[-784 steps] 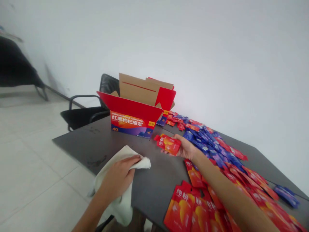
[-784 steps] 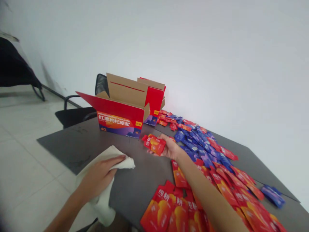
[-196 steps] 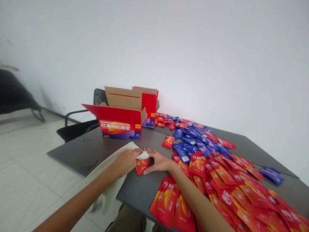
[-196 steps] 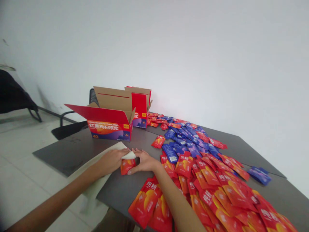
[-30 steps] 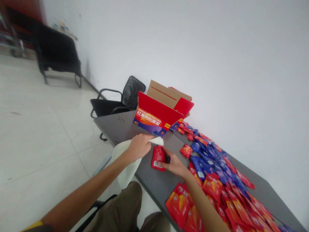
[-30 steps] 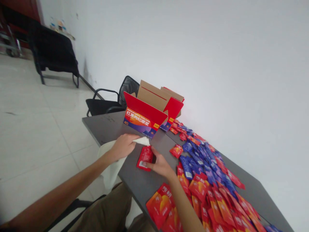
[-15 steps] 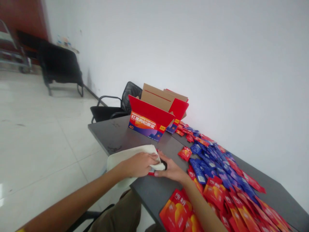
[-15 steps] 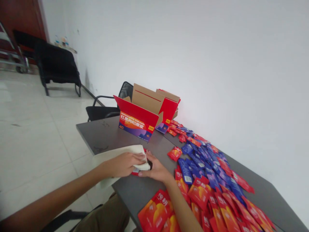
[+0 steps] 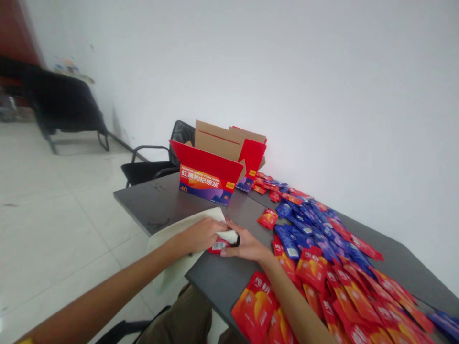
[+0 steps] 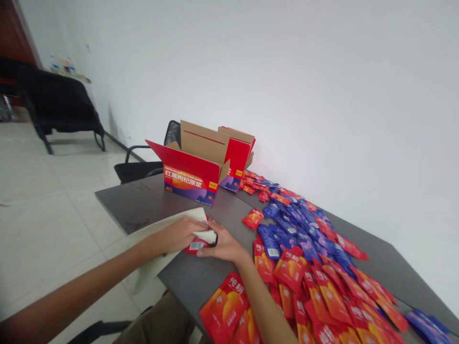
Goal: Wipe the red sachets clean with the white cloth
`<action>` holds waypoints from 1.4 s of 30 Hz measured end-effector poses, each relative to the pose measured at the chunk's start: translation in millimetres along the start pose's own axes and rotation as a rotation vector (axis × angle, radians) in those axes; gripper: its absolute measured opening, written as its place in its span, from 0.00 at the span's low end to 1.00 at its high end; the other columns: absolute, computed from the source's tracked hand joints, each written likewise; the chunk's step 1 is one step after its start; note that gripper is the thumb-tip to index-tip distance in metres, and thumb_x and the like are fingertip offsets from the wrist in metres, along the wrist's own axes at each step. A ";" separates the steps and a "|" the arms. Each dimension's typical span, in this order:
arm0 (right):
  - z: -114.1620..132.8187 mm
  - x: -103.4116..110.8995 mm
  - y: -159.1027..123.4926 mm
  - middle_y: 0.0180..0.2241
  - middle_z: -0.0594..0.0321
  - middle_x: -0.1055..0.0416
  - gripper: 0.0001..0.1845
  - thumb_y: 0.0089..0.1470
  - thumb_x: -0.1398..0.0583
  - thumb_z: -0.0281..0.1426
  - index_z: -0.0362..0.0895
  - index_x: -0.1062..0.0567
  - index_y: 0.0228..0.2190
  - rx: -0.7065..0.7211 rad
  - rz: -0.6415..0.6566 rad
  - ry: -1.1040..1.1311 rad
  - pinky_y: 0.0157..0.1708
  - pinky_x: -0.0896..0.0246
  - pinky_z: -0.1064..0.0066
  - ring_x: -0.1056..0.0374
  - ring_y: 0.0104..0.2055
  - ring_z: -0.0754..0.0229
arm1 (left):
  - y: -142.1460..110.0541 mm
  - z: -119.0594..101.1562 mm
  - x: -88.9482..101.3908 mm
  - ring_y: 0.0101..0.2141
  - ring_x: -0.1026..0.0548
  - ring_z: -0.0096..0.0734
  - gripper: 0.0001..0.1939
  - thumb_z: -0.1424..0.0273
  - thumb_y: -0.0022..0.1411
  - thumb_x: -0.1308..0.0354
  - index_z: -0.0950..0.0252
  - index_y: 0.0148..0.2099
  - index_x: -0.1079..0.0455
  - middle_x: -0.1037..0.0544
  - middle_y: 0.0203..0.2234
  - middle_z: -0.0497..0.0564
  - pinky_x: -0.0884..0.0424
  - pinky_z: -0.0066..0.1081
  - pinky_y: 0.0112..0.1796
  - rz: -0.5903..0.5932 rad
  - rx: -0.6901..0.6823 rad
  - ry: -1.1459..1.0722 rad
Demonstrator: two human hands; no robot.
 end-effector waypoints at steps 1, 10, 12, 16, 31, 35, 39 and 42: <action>2.3 -0.1 -0.4 0.62 0.52 0.42 0.54 0.32 0.28 0.42 0.44 0.39 0.60 0.014 0.000 0.014 0.65 0.59 0.53 0.46 0.64 0.46 | -0.8 2.7 -0.5 0.53 0.29 0.31 0.26 0.83 0.57 0.55 0.63 0.55 0.30 0.25 0.52 0.51 0.39 0.31 0.57 -0.013 0.018 0.006; 19.7 0.5 1.5 0.59 0.56 0.36 0.48 0.33 0.28 0.41 0.45 0.34 0.57 0.216 0.007 0.031 0.64 0.56 0.58 0.42 0.62 0.50 | -17.5 -14.7 0.8 0.58 0.34 0.33 0.26 0.82 0.58 0.55 0.65 0.57 0.32 0.29 0.56 0.54 0.43 0.33 0.60 0.120 -0.090 -0.036; 17.5 -0.9 2.4 0.59 0.56 0.36 0.50 0.30 0.27 0.41 0.46 0.34 0.57 0.230 0.019 0.002 0.65 0.58 0.56 0.43 0.62 0.48 | -24.0 -23.8 -1.2 0.58 0.34 0.32 0.25 0.82 0.58 0.55 0.65 0.55 0.31 0.28 0.55 0.53 0.44 0.32 0.60 0.121 -0.131 -0.066; 10.4 -1.8 3.1 0.61 0.54 0.39 0.51 0.29 0.27 0.43 0.47 0.34 0.57 0.131 0.014 -0.056 0.66 0.65 0.50 0.49 0.65 0.44 | -20.7 -13.2 -0.7 0.57 0.33 0.32 0.26 0.82 0.56 0.54 0.66 0.56 0.32 0.28 0.55 0.54 0.43 0.33 0.60 0.101 -0.087 -0.044; 8.2 -2.7 1.8 0.64 0.56 0.46 0.50 0.37 0.32 0.50 0.51 0.39 0.60 0.044 0.041 -0.075 0.65 0.76 0.44 0.55 0.68 0.45 | -21.5 8.1 0.0 0.58 0.34 0.31 0.28 0.80 0.58 0.54 0.62 0.60 0.35 0.32 0.58 0.51 0.43 0.33 0.60 0.036 -0.054 -0.120; 11.0 -4.0 -0.4 0.63 0.57 0.42 0.50 0.35 0.31 0.49 0.51 0.37 0.59 0.102 -0.007 -0.088 0.66 0.67 0.47 0.52 0.67 0.45 | -15.1 14.8 1.0 0.57 0.33 0.30 0.28 0.81 0.57 0.54 0.64 0.59 0.34 0.30 0.57 0.52 0.43 0.32 0.60 0.045 -0.054 -0.176; 6.5 -5.1 0.7 0.64 0.56 0.46 0.52 0.34 0.31 0.51 0.50 0.38 0.60 0.062 -0.042 -0.115 0.65 0.60 0.49 0.53 0.67 0.45 | -8.0 13.1 -2.5 0.57 0.33 0.29 0.28 0.81 0.57 0.54 0.63 0.58 0.33 0.30 0.56 0.51 0.42 0.32 0.60 0.062 -0.096 -0.189; 3.5 -5.6 2.2 0.65 0.54 0.47 0.54 0.33 0.31 0.51 0.49 0.39 0.60 0.033 -0.046 -0.129 0.65 0.61 0.50 0.55 0.68 0.45 | -5.8 10.4 -3.6 0.58 0.34 0.29 0.30 0.81 0.56 0.54 0.62 0.59 0.34 0.31 0.57 0.51 0.43 0.33 0.60 0.061 -0.120 -0.193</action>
Point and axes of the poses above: each hand's wrist, its own y-axis towards the middle knuckle, its own x-axis out of the back of the hand, z = x × y, the point moved 4 cm from there along y, towards the middle knuckle
